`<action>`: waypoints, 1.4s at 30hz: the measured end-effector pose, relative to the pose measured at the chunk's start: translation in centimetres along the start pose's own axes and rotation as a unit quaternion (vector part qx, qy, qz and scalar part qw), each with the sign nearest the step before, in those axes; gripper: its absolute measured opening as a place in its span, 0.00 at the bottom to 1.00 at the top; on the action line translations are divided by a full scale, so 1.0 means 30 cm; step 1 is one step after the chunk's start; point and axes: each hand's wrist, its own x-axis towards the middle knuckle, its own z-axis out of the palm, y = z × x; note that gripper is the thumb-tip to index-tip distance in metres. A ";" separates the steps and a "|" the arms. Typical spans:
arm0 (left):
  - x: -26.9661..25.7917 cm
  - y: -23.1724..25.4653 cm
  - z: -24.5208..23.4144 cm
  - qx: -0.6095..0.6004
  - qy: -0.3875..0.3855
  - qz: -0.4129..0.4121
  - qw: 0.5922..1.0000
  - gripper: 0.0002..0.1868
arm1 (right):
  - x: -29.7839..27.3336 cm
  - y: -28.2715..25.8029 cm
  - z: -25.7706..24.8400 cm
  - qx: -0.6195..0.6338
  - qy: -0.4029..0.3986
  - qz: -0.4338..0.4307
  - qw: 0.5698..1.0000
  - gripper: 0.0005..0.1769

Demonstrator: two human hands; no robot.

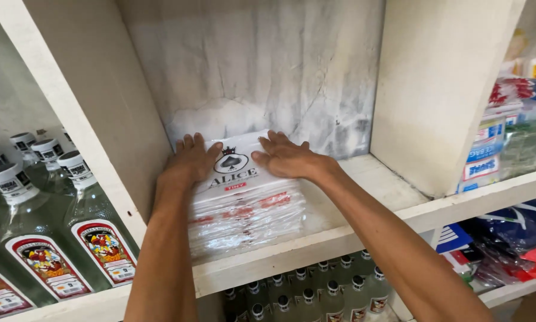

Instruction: The person repeatedly picks up stacks of white plastic bags from a crate on the floor and places them onto a shelf. The person arranges the bags neatly on the shelf next to rows of glass bottles.

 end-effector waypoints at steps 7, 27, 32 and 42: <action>-0.106 0.073 -0.060 0.015 0.016 -0.033 0.999 0.47 | -0.062 0.011 0.016 0.010 0.015 -0.069 0.997 0.49; -0.280 0.053 -0.032 -0.012 0.093 0.058 0.994 0.43 | -0.199 0.122 0.081 0.081 0.081 -0.069 0.991 0.54; -0.466 0.100 0.001 -0.069 0.211 0.222 0.949 0.37 | -0.476 0.183 0.075 0.145 0.183 -0.191 0.953 0.44; -1.151 0.062 0.270 -0.373 0.246 0.334 0.830 0.35 | -1.057 0.639 0.419 0.229 0.237 -0.053 0.943 0.36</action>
